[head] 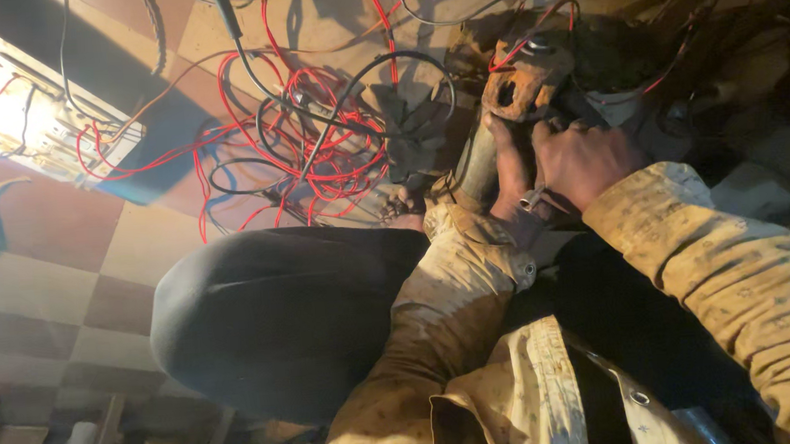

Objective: The person sits on the floor holding a submersible pump motor body and uses a socket wrench to tighten bolts on the pump assembly, repositioning the pump and the wrench repeatedly while working by a small lamp.

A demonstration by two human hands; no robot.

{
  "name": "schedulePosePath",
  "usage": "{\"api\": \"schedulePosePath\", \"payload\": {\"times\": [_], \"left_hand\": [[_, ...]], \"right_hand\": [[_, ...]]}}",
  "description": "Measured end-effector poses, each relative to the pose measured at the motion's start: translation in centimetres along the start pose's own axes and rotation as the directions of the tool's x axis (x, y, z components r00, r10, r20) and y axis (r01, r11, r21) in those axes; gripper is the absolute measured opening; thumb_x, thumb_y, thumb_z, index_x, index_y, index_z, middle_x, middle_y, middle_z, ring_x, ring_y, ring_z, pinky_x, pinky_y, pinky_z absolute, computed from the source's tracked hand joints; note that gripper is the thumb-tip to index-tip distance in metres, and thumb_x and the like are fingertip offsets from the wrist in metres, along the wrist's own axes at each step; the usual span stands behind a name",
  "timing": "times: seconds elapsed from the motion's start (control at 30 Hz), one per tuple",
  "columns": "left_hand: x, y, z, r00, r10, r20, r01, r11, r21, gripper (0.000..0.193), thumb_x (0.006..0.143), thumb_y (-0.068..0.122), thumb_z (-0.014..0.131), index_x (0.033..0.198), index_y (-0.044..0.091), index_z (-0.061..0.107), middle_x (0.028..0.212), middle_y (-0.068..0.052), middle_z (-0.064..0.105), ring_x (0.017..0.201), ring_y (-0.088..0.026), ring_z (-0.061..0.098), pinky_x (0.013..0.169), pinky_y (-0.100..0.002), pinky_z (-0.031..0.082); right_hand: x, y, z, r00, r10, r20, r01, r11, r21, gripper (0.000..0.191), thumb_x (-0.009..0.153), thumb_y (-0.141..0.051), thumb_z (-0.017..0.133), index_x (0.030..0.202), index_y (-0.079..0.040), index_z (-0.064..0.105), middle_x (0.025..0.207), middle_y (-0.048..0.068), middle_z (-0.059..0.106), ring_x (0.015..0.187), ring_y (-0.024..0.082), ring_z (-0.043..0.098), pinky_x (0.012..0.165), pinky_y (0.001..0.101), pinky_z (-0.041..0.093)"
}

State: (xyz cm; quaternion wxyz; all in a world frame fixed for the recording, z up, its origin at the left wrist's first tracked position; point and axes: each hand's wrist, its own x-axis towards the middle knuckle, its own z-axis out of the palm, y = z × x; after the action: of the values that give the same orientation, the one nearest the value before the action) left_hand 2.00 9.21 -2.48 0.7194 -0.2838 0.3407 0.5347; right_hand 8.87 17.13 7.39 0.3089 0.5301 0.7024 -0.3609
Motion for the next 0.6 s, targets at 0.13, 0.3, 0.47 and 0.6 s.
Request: {"api": "schedulePosePath", "payload": {"times": [0.13, 0.3, 0.47, 0.6], "left_hand": [[0.6, 0.1, 0.2, 0.974, -0.031, -0.225, 0.067, 0.986, 0.154, 0.085, 0.105, 0.076, 0.032, 0.155, 0.009, 0.043, 0.141, -0.007, 0.055, 0.122, -0.024, 0.053, 0.11, -0.038, 0.042], [1.0, 0.5, 0.2, 0.972, -0.025, -0.236, 0.074, 0.977, 0.201, 0.086, 0.103, 0.075, 0.031, 0.157, 0.009, 0.039, 0.149, -0.008, 0.051, 0.131, -0.026, 0.05, 0.115, -0.039, 0.038], [1.0, 0.4, 0.0, 0.985, -0.049, -0.163, 0.078, 0.982, 0.175, 0.09, 0.106, 0.076, 0.026, 0.16, 0.005, 0.036, 0.152, -0.013, 0.047, 0.133, -0.028, 0.047, 0.117, -0.042, 0.036], [1.7, 0.4, 0.1, 0.992, 0.057, -0.109, -0.026, 0.963, 0.269, 0.09, 0.105, 0.075, 0.026, 0.162, 0.005, 0.031, 0.162, -0.012, 0.04, 0.146, -0.027, 0.04, 0.124, -0.04, 0.029]], "right_hand": [[0.3, 0.2, -0.4, 1.0, 0.011, 0.027, -0.013, 0.998, 0.068, 0.024, 0.076, -0.023, 0.071, 0.094, -0.009, 0.064, 0.076, 0.022, 0.072, 0.074, 0.043, 0.074, 0.066, 0.0551, 0.058], [0.6, 0.1, -1.4, 0.998, 0.029, 0.053, -0.032, 0.998, 0.059, 0.027, 0.079, -0.024, 0.071, 0.099, -0.008, 0.064, 0.079, 0.024, 0.071, 0.073, 0.043, 0.074, 0.064, 0.0542, 0.059], [0.3, 0.1, -2.7, 0.992, 0.045, 0.119, -0.063, 0.987, 0.15, 0.025, 0.082, -0.024, 0.069, 0.1, -0.007, 0.063, 0.078, 0.026, 0.071, 0.074, 0.044, 0.074, 0.068, 0.0552, 0.059], [0.2, -0.2, -3.5, 0.991, 0.051, 0.122, -0.069, 0.986, 0.15, 0.028, 0.081, -0.026, 0.07, 0.1, -0.006, 0.063, 0.08, 0.027, 0.07, 0.075, 0.045, 0.073, 0.067, 0.0552, 0.059]]}}
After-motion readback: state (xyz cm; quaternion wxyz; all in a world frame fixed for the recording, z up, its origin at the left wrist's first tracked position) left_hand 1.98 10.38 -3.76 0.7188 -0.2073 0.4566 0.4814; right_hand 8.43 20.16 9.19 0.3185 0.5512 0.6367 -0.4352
